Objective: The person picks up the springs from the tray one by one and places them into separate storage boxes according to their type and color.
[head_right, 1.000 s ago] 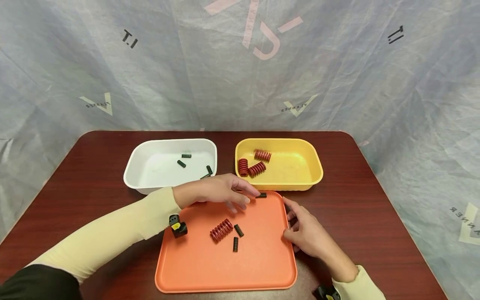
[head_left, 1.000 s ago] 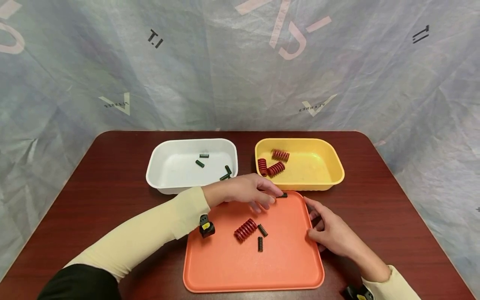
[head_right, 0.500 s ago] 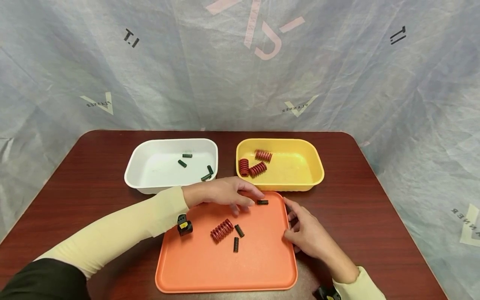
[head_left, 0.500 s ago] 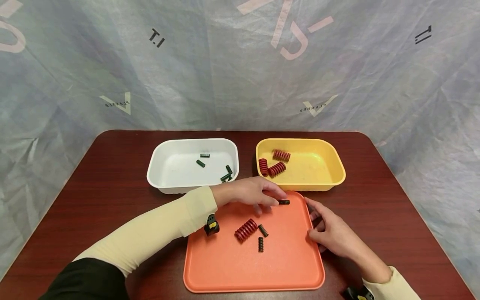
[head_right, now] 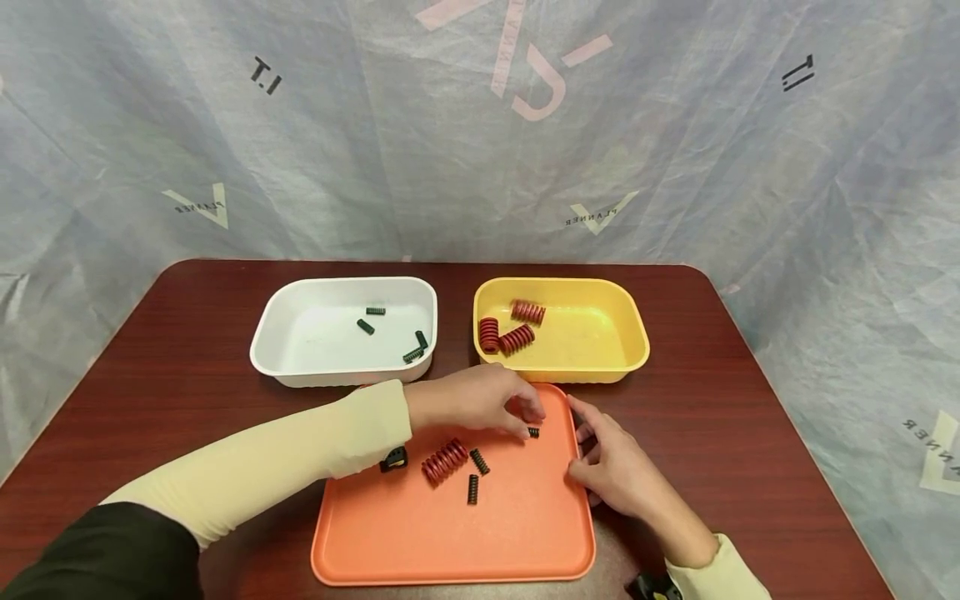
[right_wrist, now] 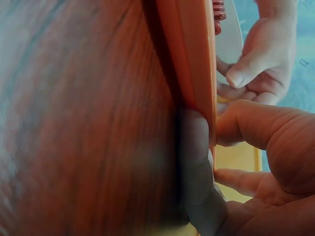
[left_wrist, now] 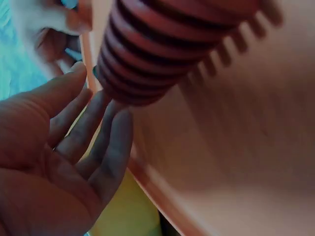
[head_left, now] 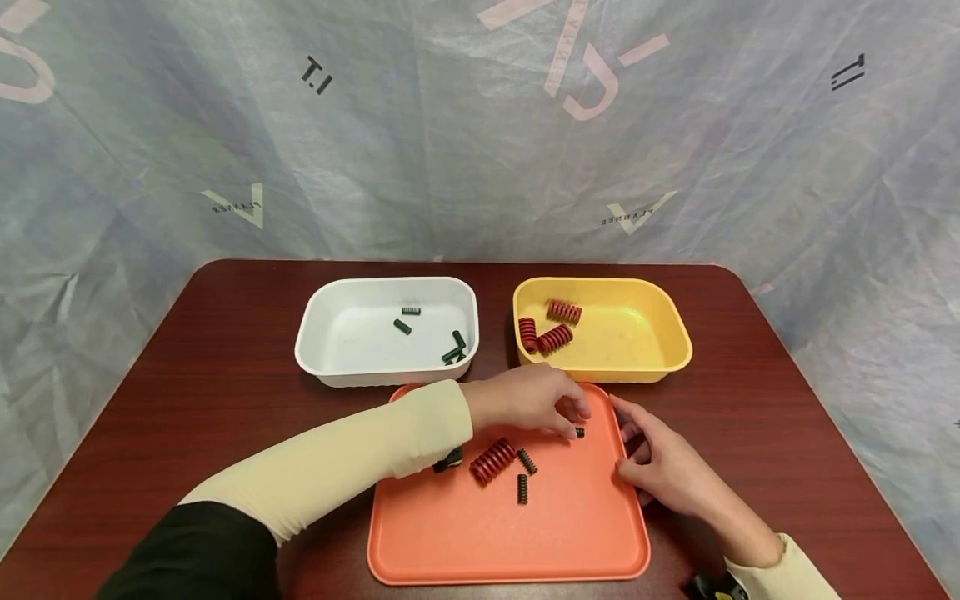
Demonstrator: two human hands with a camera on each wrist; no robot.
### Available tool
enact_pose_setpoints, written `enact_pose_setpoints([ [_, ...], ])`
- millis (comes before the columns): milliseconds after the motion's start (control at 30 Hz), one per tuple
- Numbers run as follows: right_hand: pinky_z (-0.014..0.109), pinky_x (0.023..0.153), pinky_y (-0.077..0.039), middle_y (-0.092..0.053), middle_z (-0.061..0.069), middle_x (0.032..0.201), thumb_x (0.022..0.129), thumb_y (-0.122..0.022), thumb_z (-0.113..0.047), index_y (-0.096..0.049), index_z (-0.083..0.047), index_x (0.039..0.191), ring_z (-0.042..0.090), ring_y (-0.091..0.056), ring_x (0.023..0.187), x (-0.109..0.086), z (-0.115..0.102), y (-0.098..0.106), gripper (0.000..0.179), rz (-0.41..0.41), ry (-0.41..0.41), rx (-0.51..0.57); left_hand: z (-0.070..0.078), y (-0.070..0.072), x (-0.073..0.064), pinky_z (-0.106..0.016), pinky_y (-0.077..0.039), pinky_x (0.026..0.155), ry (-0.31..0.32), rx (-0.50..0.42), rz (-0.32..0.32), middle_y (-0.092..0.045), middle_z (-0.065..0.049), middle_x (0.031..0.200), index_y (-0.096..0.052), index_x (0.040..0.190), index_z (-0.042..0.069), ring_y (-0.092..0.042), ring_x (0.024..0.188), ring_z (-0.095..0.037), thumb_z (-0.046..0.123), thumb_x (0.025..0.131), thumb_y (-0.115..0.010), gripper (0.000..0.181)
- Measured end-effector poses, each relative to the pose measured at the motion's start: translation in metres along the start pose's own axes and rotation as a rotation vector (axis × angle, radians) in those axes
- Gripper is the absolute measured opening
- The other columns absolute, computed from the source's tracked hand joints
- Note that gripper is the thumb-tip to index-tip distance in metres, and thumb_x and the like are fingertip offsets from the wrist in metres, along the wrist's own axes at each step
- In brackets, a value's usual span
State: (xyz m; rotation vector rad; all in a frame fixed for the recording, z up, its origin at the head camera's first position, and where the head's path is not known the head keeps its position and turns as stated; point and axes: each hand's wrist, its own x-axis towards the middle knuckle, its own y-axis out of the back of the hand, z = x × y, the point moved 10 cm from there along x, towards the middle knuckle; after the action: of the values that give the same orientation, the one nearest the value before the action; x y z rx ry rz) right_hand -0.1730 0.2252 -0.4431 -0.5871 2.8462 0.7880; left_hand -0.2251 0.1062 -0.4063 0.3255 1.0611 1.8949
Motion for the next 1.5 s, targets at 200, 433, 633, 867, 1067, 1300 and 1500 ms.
enact_pose_setpoints([
  [200, 0.038, 0.044, -0.059, -0.053, 0.022, 0.112, 0.084, -0.067, 0.01, -0.028, -0.006, 0.161, 0.026, -0.068, 0.073, 0.0, 0.001, 0.0, 0.088, -0.004, -0.001, -0.001, 0.009, -0.004, 0.007, -0.016, -0.049, 0.073, 0.002, 0.271, 0.035, -0.067, 0.016, 0.088, -0.078, 0.103, 0.024, -0.06, 0.084, 0.001, 0.032, 0.087, -0.086, 0.02],
  [433, 0.038, 0.044, -0.06, -0.053, 0.021, 0.113, 0.085, -0.068, 0.01, -0.028, -0.007, 0.161, 0.025, -0.068, 0.073, 0.0, 0.002, 0.0, 0.088, -0.001, 0.0, -0.005, 0.006, -0.005, 0.0, -0.011, -0.047, 0.073, -0.014, 0.145, -0.011, -0.067, 0.013, 0.084, -0.079, 0.105, 0.017, -0.059, 0.078, 0.001, 0.019, 0.093, -0.078, 0.013],
  [633, 0.038, 0.045, -0.06, -0.053, 0.021, 0.114, 0.086, -0.068, 0.008, -0.027, -0.007, 0.162, 0.025, -0.068, 0.073, 0.001, 0.002, 0.0, 0.088, -0.006, -0.005, -0.009, -0.014, -0.009, -0.01, -0.019, -0.058, 0.071, 0.084, -0.418, -0.092, -0.072, 0.004, 0.084, -0.08, 0.106, 0.006, -0.069, 0.073, -0.013, 0.007, 0.097, -0.074, 0.011],
  [867, 0.038, 0.045, -0.06, -0.053, 0.022, 0.115, 0.086, -0.069, 0.007, -0.026, -0.006, 0.162, 0.024, -0.068, 0.074, 0.0, 0.002, 0.0, 0.088, -0.008, -0.01, -0.009, -0.027, -0.011, -0.015, -0.038, -0.064, 0.083, 0.182, -0.933, -0.093, -0.077, -0.016, 0.099, -0.074, 0.115, -0.006, -0.074, 0.088, -0.022, 0.0, 0.098, -0.068, 0.019],
  [1067, 0.038, 0.045, -0.06, -0.052, 0.021, 0.114, 0.084, -0.069, 0.009, -0.026, -0.005, 0.161, 0.025, -0.068, 0.074, 0.001, 0.003, -0.001, 0.089, -0.001, -0.005, 0.007, -0.023, -0.005, -0.02, -0.042, -0.063, 0.088, 0.128, -1.114, -0.095, -0.074, -0.019, 0.109, -0.065, 0.13, -0.009, -0.074, 0.097, -0.029, -0.003, 0.101, -0.062, 0.029],
  [1300, 0.038, 0.044, -0.06, -0.051, 0.022, 0.114, 0.084, -0.068, 0.01, -0.027, -0.005, 0.161, 0.025, -0.068, 0.073, 0.001, 0.002, -0.001, 0.089, -0.002, 0.006, 0.01, -0.025, 0.006, -0.032, -0.043, -0.062, 0.091, 0.082, -1.12, -0.097, -0.072, -0.018, 0.119, -0.063, 0.136, -0.004, -0.069, 0.113, -0.039, 0.001, 0.102, -0.062, 0.035],
  [1500, 0.038, 0.045, -0.06, -0.051, 0.022, 0.114, 0.085, -0.067, 0.009, -0.026, -0.005, 0.161, 0.024, -0.068, 0.072, 0.001, 0.002, 0.0, 0.088, -0.006, 0.008, 0.002, -0.031, 0.021, -0.046, -0.045, -0.061, 0.092, 0.074, -1.103, -0.063, -0.072, -0.017, 0.121, -0.062, 0.139, -0.002, -0.068, 0.115, -0.039, 0.002, 0.102, -0.062, 0.037],
])
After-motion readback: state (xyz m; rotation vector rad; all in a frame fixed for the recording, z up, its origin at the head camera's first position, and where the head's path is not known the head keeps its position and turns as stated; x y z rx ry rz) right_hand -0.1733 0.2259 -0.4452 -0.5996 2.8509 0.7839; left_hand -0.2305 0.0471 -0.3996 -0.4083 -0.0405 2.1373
